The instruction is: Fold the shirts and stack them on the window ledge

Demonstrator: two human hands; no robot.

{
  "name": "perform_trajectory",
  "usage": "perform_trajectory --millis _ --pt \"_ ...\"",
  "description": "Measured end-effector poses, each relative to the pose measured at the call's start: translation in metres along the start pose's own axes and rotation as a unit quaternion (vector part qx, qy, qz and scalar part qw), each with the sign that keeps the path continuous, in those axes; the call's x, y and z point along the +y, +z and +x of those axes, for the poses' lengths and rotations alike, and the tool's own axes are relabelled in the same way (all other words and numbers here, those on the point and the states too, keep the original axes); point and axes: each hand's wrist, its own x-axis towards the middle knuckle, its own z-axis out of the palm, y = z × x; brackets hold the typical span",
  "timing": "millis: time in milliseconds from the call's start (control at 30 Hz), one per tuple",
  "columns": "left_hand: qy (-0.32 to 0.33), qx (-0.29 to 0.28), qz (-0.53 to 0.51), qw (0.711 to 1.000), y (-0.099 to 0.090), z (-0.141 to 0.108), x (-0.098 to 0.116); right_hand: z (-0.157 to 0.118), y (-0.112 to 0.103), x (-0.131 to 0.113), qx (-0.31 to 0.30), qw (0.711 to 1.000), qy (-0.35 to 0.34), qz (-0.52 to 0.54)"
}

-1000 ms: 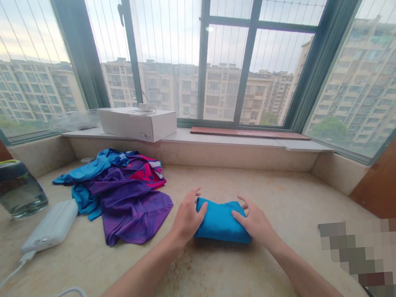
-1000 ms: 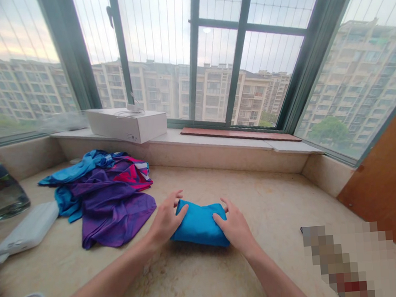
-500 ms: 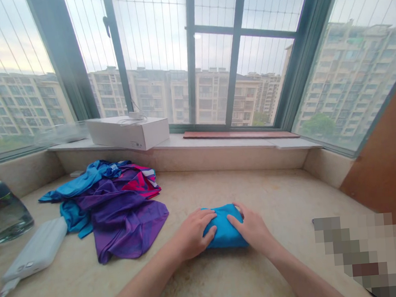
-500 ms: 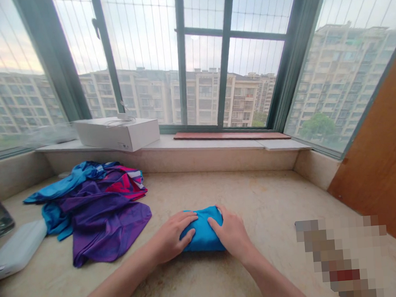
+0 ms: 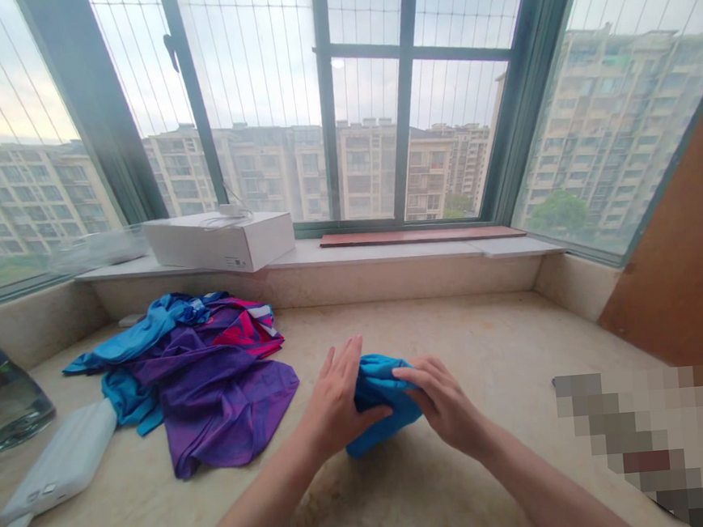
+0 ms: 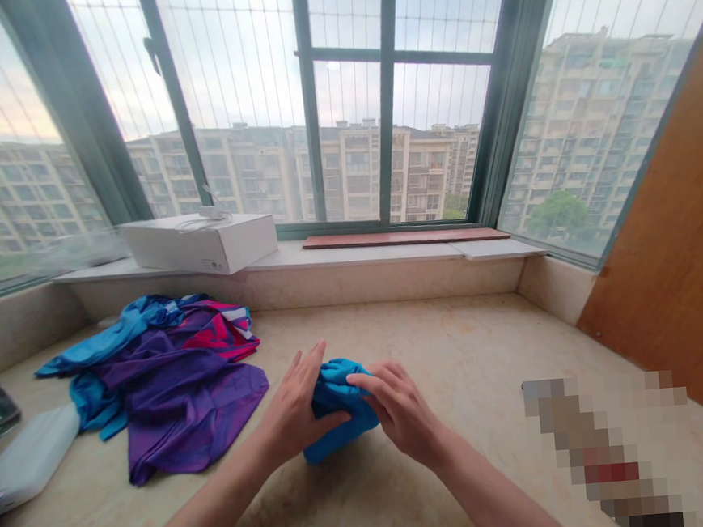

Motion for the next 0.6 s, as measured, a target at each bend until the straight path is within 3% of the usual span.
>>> perform_trajectory --millis 133,300,367,467,600 --pt "0.014 -0.023 -0.038 0.999 -0.009 -0.001 0.006 -0.003 -0.011 -0.007 -0.019 0.99 -0.127 -0.056" --pt "0.027 -0.019 -0.055 0.998 -0.016 -0.002 0.01 -0.004 -0.017 -0.013 -0.034 0.973 -0.196 -0.12" --pt "0.04 -0.022 -0.063 0.997 -0.016 -0.003 0.007 -0.003 -0.019 -0.016 -0.041 0.965 -0.217 -0.139" --pt "0.056 -0.074 -0.095 0.991 -0.015 -0.004 0.004 -0.004 -0.02 -0.02 -0.055 0.956 -0.239 -0.158" --pt "0.015 -0.096 -0.139 0.986 -0.016 -0.004 0.013 -0.007 -0.017 -0.016 -0.053 0.971 -0.205 -0.115"
